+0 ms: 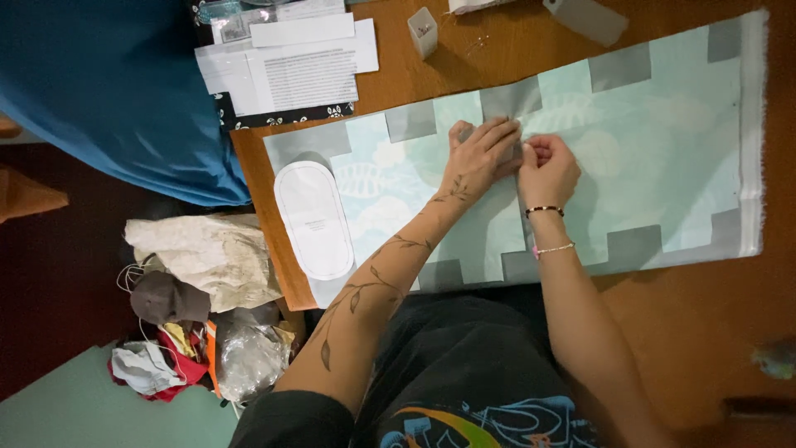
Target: The person aligns two pieces of light blue patterned fabric on a wooden table and secures them together using straight pins. They smooth the fabric with their hands and place pins along the edges and center to hold the layers in place.
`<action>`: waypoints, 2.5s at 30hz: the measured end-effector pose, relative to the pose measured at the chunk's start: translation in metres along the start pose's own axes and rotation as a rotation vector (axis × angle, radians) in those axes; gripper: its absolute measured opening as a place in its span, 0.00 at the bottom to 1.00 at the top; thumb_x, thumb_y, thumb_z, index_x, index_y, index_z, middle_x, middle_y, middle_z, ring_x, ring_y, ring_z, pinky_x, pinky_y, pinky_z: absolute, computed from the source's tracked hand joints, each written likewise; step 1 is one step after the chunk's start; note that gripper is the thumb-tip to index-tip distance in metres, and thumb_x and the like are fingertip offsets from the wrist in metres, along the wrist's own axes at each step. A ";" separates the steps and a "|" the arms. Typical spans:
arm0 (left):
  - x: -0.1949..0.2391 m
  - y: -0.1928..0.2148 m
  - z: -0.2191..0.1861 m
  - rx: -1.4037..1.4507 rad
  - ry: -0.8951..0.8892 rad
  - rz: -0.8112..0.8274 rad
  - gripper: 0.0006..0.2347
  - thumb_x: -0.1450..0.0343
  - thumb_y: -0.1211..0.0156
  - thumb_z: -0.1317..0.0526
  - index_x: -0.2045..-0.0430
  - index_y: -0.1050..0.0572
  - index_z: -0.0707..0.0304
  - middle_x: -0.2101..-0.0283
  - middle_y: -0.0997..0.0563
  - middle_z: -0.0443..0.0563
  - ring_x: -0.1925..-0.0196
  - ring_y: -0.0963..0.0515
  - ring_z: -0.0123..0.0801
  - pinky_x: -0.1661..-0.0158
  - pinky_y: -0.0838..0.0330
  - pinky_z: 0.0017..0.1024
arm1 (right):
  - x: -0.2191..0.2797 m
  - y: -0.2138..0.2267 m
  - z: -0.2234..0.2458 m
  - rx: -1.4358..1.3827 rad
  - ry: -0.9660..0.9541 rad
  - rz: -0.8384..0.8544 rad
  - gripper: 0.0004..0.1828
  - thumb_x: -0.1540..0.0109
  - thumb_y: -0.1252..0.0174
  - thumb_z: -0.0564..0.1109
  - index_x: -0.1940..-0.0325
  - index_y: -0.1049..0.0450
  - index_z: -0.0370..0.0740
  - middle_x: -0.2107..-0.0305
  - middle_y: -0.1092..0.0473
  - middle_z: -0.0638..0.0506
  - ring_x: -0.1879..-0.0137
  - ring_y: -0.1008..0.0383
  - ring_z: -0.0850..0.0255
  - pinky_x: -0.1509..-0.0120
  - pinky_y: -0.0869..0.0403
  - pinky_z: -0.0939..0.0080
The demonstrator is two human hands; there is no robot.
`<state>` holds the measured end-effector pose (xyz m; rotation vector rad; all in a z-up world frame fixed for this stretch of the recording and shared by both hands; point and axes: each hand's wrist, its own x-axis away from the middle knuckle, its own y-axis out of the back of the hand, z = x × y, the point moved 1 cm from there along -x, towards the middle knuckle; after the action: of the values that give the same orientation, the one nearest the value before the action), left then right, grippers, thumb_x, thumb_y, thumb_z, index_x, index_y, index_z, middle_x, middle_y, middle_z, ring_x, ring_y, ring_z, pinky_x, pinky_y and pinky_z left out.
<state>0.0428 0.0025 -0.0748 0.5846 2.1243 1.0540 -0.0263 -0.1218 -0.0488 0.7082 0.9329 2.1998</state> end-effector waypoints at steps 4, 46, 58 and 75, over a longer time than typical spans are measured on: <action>-0.001 0.001 0.000 0.037 -0.003 0.003 0.20 0.34 0.32 0.48 0.50 0.26 0.47 0.45 0.23 0.39 0.38 0.28 0.28 0.42 0.45 0.44 | -0.007 -0.004 -0.008 0.004 0.006 -0.029 0.06 0.41 0.30 0.48 0.63 0.22 0.55 0.73 0.24 0.61 0.65 0.21 0.60 0.58 0.26 0.56; -0.068 -0.009 -0.112 -0.315 -0.322 0.602 0.36 0.19 0.49 0.29 0.27 0.52 0.51 0.25 0.52 0.56 0.22 0.53 0.45 0.27 0.57 0.51 | -0.112 0.144 -0.104 0.145 0.779 -0.035 0.26 0.30 0.61 0.28 0.28 0.43 0.15 0.35 0.40 0.19 0.32 0.42 0.25 0.27 0.45 0.33; -0.039 0.039 -0.083 -0.367 -0.288 0.722 0.52 0.33 0.63 0.11 0.25 0.58 0.50 0.25 0.58 0.66 0.22 0.58 0.55 0.25 0.61 0.46 | -0.108 0.144 -0.102 0.154 0.738 -0.007 0.26 0.27 0.64 0.33 0.24 0.51 0.22 0.31 0.43 0.22 0.26 0.46 0.27 0.23 0.55 0.33; -0.025 0.052 -0.071 -0.312 -0.210 0.733 0.57 0.40 0.45 0.12 0.25 0.57 0.49 0.23 0.59 0.56 0.20 0.58 0.42 0.27 0.64 0.53 | -0.025 0.108 -0.086 -0.083 0.531 -0.025 0.02 0.27 0.46 0.34 0.53 0.32 0.32 0.60 0.34 0.40 0.58 0.34 0.48 0.51 0.33 0.50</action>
<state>0.0112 -0.0197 0.0079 1.3001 1.5291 1.5882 -0.1054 -0.2355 -0.0236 0.0620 1.0826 2.4352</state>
